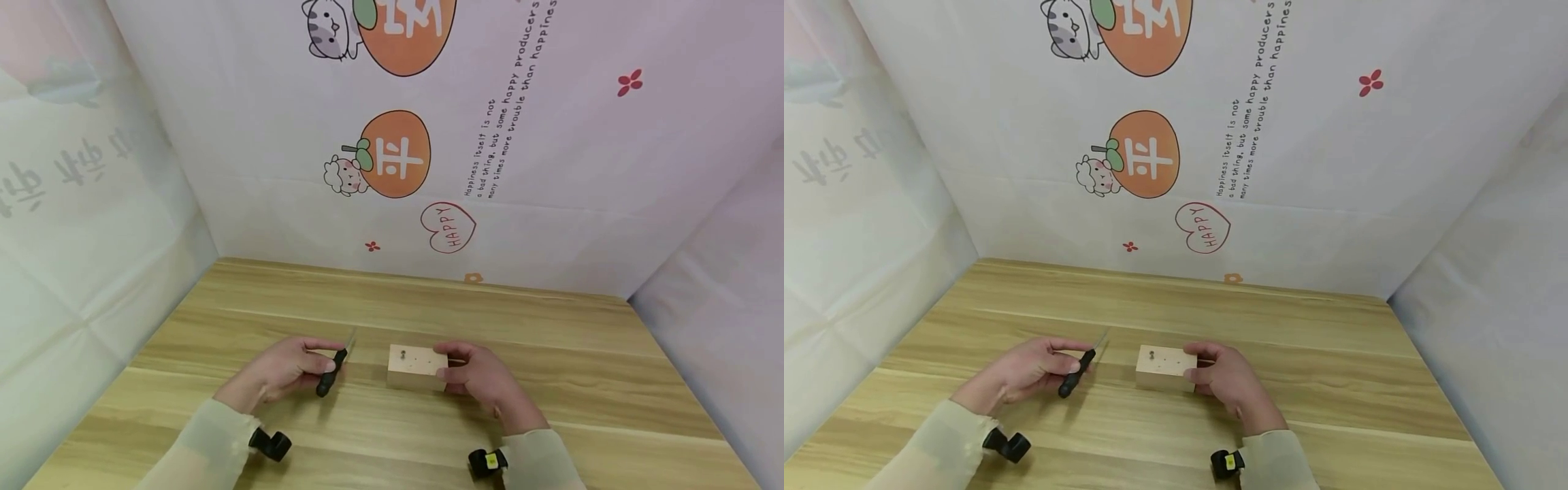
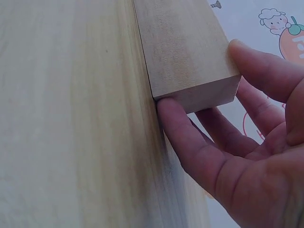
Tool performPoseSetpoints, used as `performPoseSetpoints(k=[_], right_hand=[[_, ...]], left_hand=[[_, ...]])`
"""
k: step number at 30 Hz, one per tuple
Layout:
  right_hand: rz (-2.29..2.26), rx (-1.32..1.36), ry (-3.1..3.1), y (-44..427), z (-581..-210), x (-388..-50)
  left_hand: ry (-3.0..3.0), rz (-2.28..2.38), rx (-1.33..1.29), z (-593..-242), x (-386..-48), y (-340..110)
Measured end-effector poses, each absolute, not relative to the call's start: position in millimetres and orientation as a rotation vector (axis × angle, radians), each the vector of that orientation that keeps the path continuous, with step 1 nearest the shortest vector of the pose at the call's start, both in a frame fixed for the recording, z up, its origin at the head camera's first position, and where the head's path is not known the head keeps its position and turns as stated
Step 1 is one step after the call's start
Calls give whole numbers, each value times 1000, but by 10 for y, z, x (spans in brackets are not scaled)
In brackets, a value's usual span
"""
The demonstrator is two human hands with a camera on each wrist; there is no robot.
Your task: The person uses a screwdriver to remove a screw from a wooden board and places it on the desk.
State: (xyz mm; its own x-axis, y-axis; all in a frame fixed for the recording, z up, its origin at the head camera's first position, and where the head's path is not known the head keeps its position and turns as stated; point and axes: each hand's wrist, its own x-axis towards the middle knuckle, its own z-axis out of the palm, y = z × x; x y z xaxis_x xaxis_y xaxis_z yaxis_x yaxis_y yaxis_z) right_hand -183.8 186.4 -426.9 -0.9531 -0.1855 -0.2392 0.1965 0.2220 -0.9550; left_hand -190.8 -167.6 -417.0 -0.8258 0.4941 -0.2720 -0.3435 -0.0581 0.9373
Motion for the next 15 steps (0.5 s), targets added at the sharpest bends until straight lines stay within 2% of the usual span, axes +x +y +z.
performPoseSetpoints(k=[15], right_hand=[[-1796,20,2193,1857,-4274,-1841]], left_hand=[[1593,2051,292,-4016,-1981,-1498]])
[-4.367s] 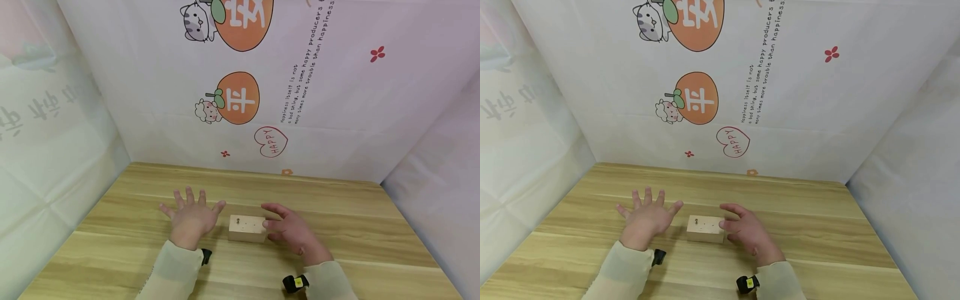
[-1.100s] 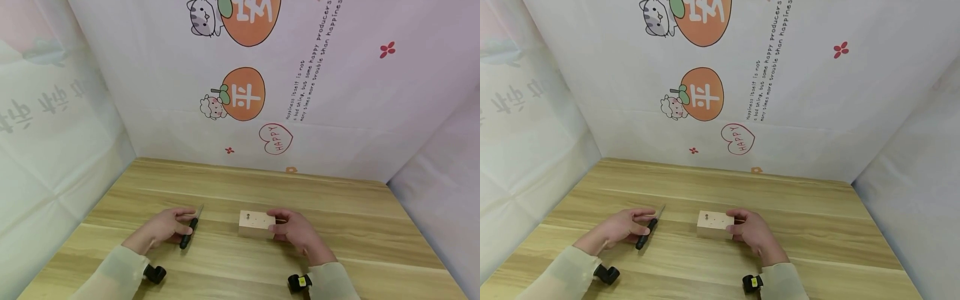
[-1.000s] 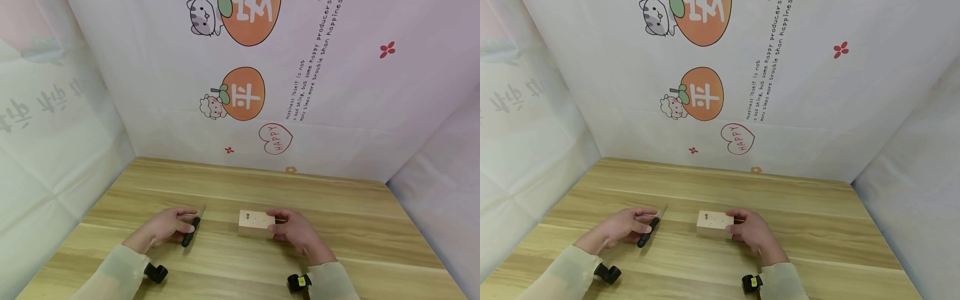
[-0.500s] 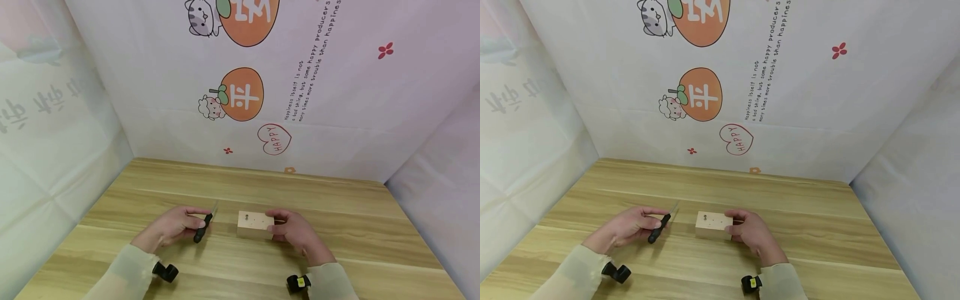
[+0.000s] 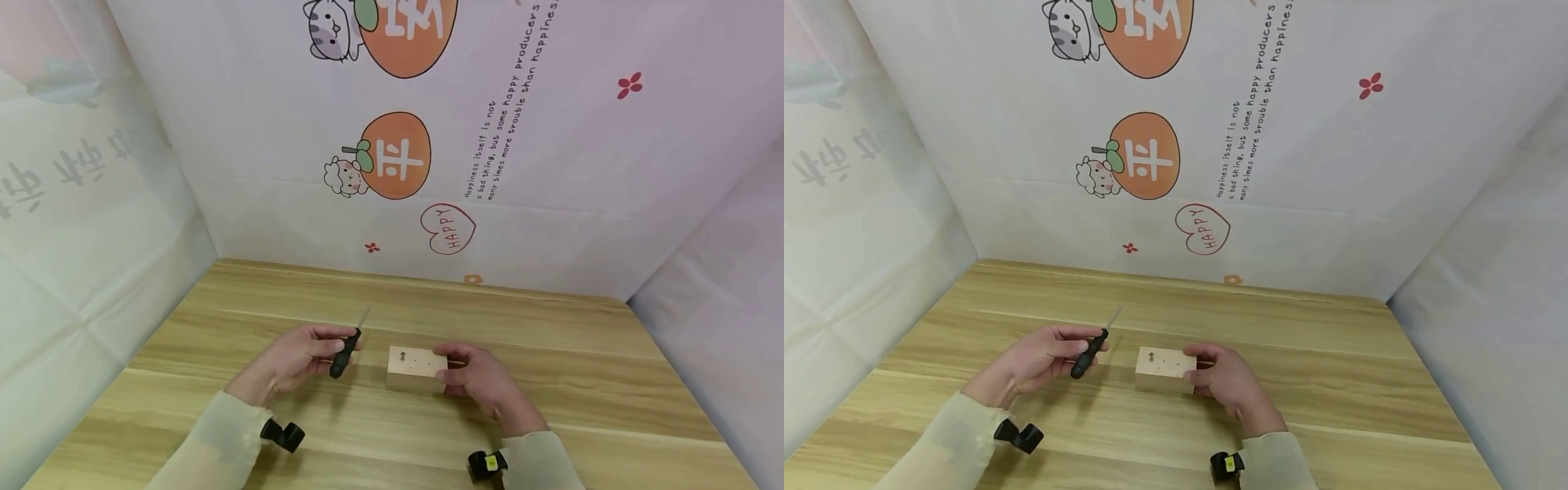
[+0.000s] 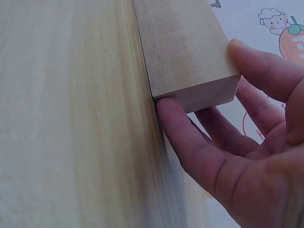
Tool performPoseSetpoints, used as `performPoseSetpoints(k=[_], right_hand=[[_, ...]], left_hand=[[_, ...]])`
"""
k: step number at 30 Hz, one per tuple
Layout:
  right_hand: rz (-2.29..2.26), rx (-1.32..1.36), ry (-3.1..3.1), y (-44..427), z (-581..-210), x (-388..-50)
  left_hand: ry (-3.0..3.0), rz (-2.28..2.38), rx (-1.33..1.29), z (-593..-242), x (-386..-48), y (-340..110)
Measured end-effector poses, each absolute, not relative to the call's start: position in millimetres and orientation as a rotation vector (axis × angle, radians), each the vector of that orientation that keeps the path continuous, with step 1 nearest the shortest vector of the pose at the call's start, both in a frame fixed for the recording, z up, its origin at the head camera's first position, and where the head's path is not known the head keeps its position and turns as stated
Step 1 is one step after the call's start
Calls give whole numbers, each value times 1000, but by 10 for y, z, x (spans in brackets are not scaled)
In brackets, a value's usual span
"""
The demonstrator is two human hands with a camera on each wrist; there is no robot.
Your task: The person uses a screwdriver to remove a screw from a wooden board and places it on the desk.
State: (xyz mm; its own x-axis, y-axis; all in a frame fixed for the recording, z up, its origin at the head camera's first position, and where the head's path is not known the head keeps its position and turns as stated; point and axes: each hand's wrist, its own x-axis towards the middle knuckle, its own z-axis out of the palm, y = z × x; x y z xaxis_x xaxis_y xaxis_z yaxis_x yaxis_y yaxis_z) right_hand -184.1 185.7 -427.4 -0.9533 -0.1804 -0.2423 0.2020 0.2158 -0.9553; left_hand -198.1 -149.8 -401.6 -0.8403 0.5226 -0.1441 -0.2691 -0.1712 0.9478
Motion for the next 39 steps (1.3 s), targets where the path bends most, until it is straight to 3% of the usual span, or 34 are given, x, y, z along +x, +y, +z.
performPoseSetpoints(k=[28,39], right_hand=[[-1810,2,2166,1859,-4262,-1842],[-1803,10,2178,1852,-4265,-1842]], left_hand=[[1365,2218,586,-3823,-1992,-1418],[1678,2248,547,-3799,-2007,-1363]])
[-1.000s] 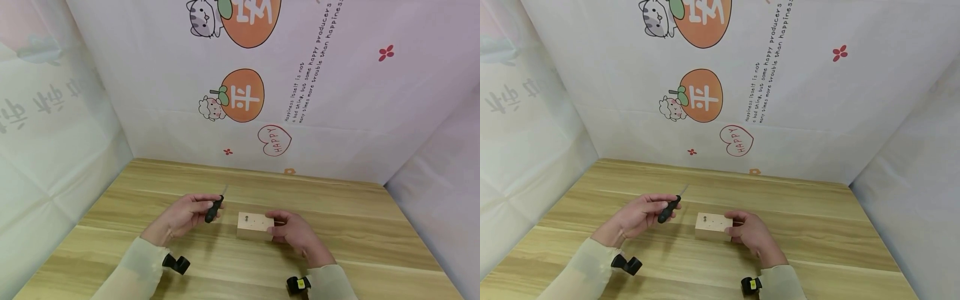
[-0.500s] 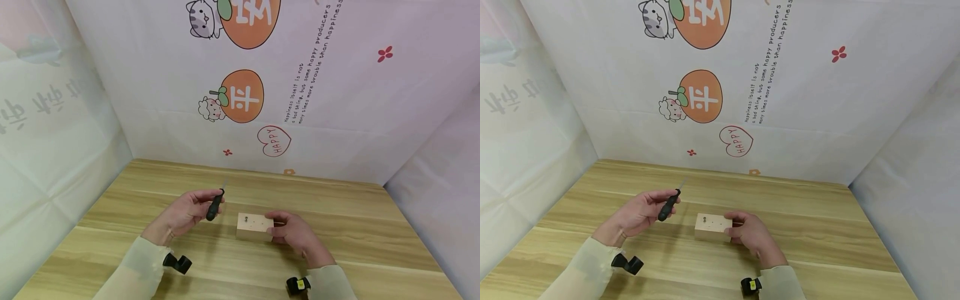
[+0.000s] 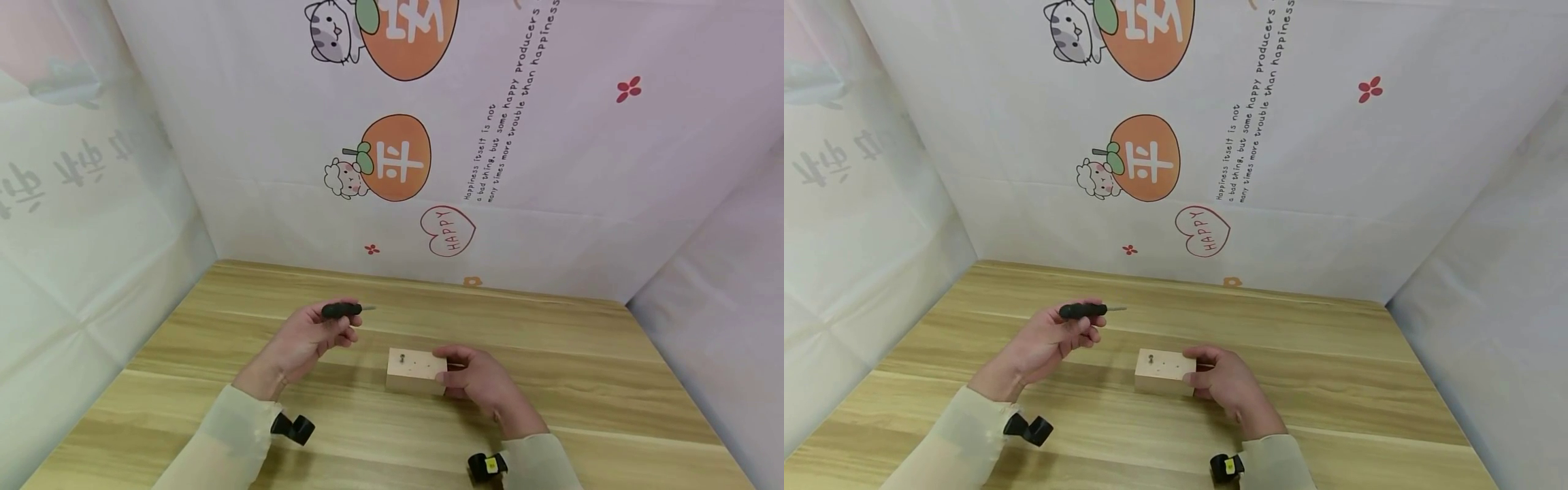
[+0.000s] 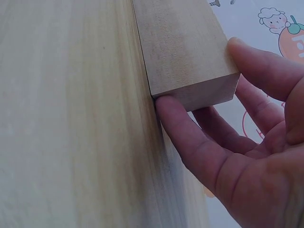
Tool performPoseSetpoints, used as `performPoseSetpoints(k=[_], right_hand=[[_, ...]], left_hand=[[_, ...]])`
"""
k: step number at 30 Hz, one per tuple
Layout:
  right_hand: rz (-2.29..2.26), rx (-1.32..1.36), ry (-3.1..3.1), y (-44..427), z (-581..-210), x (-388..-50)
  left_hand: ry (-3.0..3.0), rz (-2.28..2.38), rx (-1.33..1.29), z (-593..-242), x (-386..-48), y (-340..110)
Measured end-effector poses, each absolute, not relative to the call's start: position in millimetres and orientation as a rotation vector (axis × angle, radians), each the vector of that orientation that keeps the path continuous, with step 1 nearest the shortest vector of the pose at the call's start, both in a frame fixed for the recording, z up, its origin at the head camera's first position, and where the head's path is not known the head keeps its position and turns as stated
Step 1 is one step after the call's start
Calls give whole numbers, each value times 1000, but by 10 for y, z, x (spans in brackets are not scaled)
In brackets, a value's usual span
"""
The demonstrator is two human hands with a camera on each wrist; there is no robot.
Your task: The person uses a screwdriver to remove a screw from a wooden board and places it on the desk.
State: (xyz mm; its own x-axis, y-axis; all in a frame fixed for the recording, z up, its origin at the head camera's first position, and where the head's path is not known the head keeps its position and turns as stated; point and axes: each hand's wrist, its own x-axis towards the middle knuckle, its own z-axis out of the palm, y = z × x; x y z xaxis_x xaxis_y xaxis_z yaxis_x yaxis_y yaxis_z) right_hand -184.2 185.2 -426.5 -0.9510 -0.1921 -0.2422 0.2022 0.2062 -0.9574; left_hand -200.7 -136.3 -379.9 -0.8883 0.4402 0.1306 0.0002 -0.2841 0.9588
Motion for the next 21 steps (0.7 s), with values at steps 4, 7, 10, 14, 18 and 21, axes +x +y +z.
performPoseSetpoints(k=[4,7,10,14,18,21], right_hand=[[-1802,4,2173,1860,-4267,-1840],[-1804,5,2168,1864,-4270,-1841],[-1803,10,2168,1863,-4275,-1841],[-1801,11,2170,1863,-4278,-1838],[-1794,0,2174,1866,-4273,-1835],[-1795,-7,2175,1869,-4266,-1833]], left_hand=[[1894,2254,516,-3792,-2001,-1342],[1995,2268,479,-3799,-2009,-1337],[2045,2292,438,-3805,-2026,-1336],[2131,2307,372,-3786,-2030,-1343],[2215,2300,313,-3735,-2008,-1347],[2226,2326,326,-3685,-1990,-1339]])
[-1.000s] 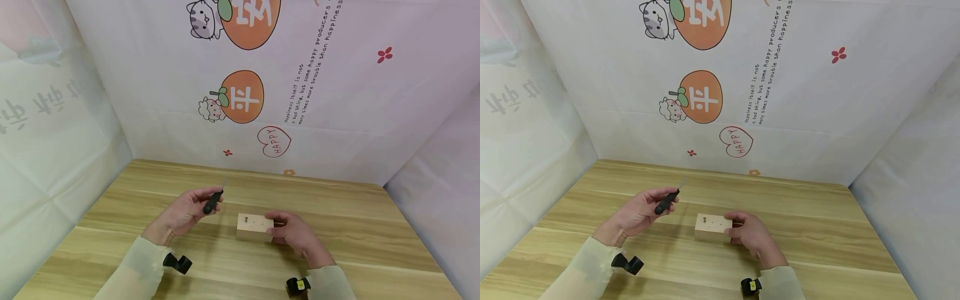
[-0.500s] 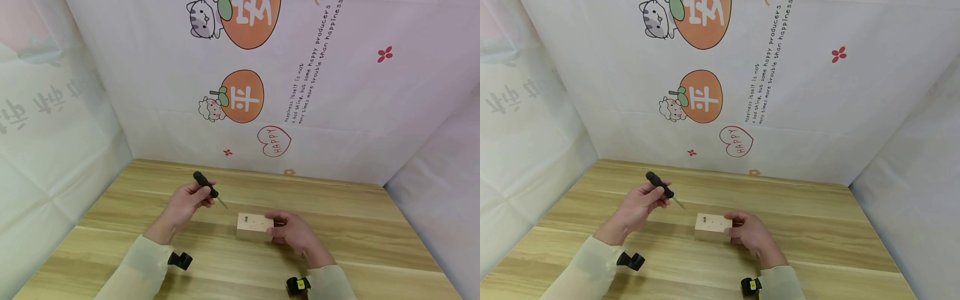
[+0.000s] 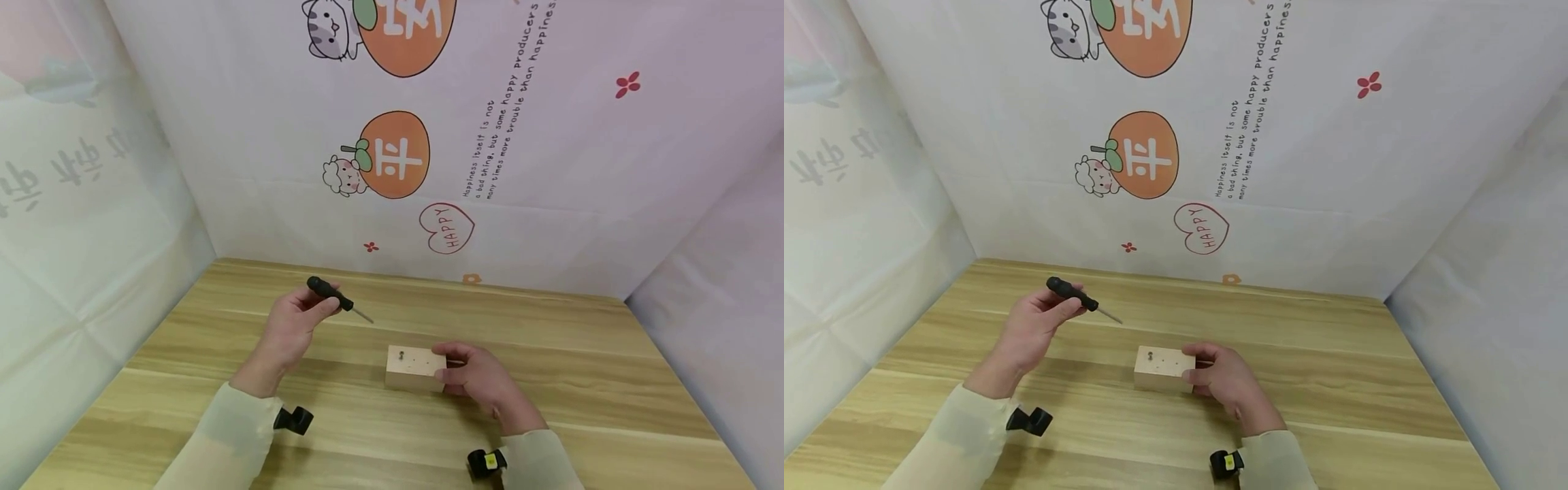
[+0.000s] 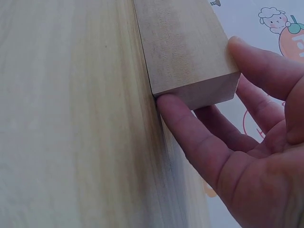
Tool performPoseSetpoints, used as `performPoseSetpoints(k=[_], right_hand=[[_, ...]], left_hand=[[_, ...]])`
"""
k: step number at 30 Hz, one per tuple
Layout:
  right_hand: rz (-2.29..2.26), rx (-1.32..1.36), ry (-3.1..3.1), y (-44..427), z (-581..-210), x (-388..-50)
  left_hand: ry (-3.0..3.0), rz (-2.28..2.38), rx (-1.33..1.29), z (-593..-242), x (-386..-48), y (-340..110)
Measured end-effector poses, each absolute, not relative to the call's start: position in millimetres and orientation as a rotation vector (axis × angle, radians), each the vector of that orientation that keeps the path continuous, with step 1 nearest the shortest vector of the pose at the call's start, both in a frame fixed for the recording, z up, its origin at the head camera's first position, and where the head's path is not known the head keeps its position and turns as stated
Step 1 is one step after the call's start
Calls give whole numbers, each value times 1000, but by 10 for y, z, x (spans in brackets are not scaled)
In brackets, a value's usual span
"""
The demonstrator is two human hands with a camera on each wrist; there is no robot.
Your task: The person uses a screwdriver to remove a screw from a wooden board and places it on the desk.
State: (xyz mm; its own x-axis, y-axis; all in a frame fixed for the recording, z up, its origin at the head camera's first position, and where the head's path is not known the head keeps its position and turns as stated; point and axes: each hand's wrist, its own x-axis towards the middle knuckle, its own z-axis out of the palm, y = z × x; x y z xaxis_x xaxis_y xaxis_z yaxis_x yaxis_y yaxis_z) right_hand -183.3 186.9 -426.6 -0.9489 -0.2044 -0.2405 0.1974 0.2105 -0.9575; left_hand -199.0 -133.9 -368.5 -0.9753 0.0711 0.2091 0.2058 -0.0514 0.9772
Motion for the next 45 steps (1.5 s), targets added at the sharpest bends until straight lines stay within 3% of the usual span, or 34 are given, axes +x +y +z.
performPoseSetpoints(k=[19,45], right_hand=[[-1799,15,2168,1879,-4297,-1821],[-1777,-15,2196,1867,-4281,-1854]], left_hand=[[-1729,-2379,-346,-3647,-2015,-1308],[-1797,-2355,-329,-3741,-2017,-886]])
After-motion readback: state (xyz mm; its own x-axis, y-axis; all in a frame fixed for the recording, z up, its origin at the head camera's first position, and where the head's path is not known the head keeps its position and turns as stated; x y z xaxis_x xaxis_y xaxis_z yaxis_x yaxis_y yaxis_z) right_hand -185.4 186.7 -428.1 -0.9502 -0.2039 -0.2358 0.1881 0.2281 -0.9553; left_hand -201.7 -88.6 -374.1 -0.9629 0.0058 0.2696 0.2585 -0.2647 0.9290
